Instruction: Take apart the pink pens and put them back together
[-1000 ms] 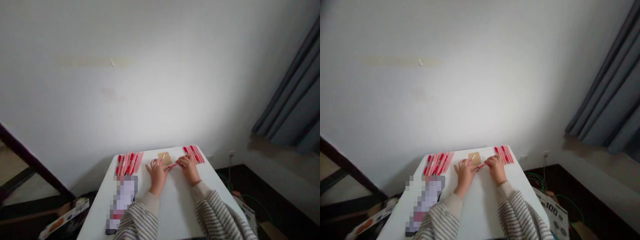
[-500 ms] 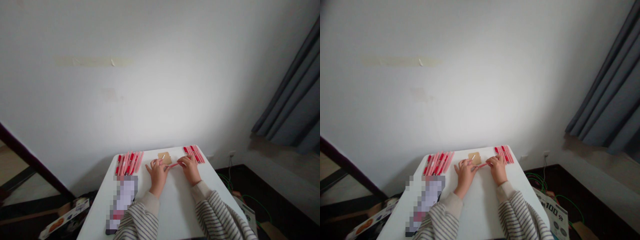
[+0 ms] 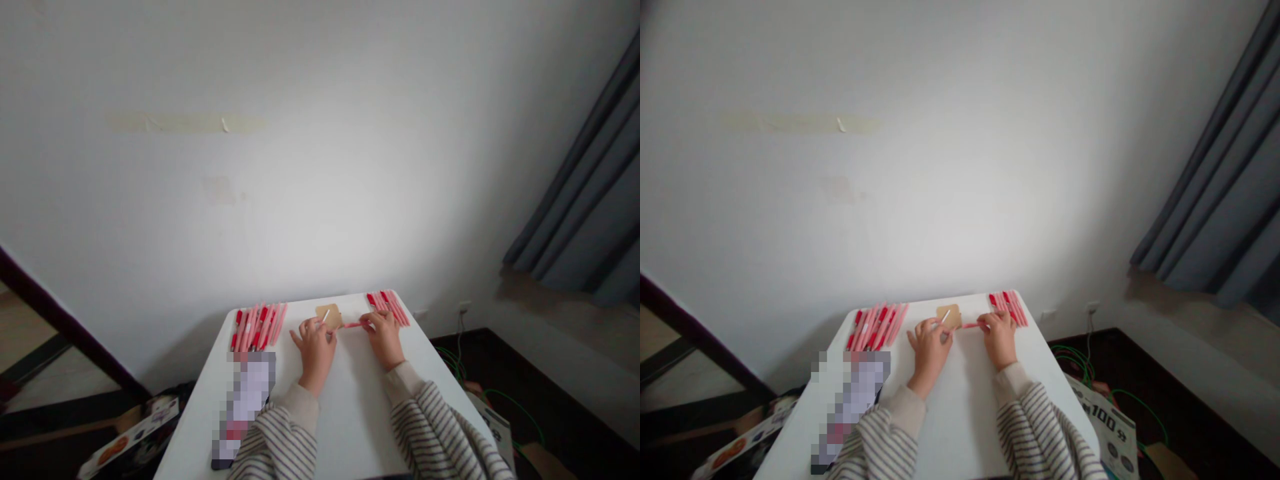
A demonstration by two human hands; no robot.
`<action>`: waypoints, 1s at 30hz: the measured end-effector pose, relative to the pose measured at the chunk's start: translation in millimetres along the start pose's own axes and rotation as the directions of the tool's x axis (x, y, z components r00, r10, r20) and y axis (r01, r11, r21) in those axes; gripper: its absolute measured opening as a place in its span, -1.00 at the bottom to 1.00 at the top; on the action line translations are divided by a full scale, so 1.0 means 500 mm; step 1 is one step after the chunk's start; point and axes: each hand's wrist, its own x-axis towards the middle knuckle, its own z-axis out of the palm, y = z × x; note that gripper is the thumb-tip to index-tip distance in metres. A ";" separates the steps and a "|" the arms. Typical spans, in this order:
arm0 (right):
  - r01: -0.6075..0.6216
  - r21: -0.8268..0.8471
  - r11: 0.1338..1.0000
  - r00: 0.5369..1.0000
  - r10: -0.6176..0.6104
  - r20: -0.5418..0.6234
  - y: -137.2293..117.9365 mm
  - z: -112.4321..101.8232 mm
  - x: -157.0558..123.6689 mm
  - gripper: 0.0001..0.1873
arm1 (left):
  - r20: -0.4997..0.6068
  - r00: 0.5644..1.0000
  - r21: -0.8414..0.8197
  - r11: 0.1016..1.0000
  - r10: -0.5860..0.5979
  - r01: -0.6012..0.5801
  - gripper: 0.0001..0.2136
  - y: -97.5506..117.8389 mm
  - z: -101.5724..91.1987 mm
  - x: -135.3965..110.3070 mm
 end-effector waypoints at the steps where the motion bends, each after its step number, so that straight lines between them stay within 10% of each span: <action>1: 0.000 -0.003 1.000 1.000 0.000 0.000 -0.001 0.000 0.000 -0.82 | 0.001 1.000 0.009 1.000 0.003 -0.003 -0.88 0.001 0.001 -0.001; 30: 0.048 -0.006 0.999 0.999 -0.048 0.004 -0.003 0.002 -0.001 -0.85 | -0.018 0.996 -0.032 0.996 0.085 -0.086 -0.87 0.009 0.002 -0.003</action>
